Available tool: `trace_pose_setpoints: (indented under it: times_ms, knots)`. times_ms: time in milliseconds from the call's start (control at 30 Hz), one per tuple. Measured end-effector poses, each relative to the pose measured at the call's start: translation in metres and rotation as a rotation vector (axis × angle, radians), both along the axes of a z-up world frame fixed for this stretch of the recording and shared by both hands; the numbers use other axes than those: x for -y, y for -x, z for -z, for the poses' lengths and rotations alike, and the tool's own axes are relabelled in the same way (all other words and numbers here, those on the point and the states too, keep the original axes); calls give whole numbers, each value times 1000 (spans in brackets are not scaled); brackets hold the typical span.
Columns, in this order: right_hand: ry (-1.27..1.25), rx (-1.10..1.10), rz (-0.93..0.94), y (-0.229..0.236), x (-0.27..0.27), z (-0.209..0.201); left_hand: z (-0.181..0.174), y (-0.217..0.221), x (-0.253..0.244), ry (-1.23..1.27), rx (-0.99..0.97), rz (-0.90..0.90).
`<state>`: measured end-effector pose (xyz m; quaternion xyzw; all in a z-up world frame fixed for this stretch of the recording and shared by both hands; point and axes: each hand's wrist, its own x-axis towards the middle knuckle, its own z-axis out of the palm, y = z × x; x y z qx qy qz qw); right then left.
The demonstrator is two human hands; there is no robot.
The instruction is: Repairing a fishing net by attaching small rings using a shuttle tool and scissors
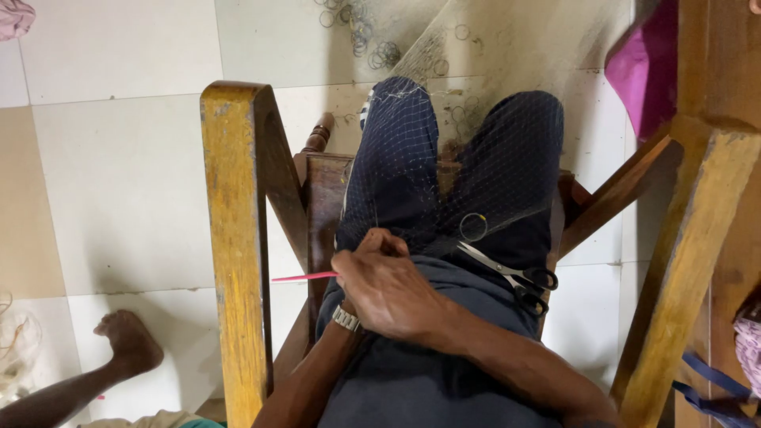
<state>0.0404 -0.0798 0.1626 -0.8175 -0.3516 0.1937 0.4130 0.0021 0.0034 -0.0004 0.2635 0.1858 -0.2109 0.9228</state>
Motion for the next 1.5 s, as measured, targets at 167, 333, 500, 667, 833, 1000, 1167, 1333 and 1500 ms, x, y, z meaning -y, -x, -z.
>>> trace_pose_setpoints:
  times_ms: [167,333,500,667,833,1000,1167,1333,1500]
  knots:
    - [-143,176,12,6,7,-11,-16,-2,7,-23,-46,-6]
    - [-158,78,-52,17,8,-6,-28,-5,15,-66,-212,-73]
    - [21,110,-13,17,3,8,-68,-15,13,-103,-192,-67]
    - [23,41,30,24,1,20,-48,-12,9,-54,-217,-52]
    - [-51,111,50,14,-1,6,-85,-19,14,-165,-191,-114]
    - [-122,170,68,7,0,-9,-87,-8,32,-366,80,-389]
    - [-191,232,84,3,-1,-24,-60,-13,9,-130,-170,-86]
    - [-231,370,131,1,-9,-34,-35,-9,8,-165,-124,-5]
    - [-242,342,119,4,-15,-29,-15,-5,14,-211,-29,-55]
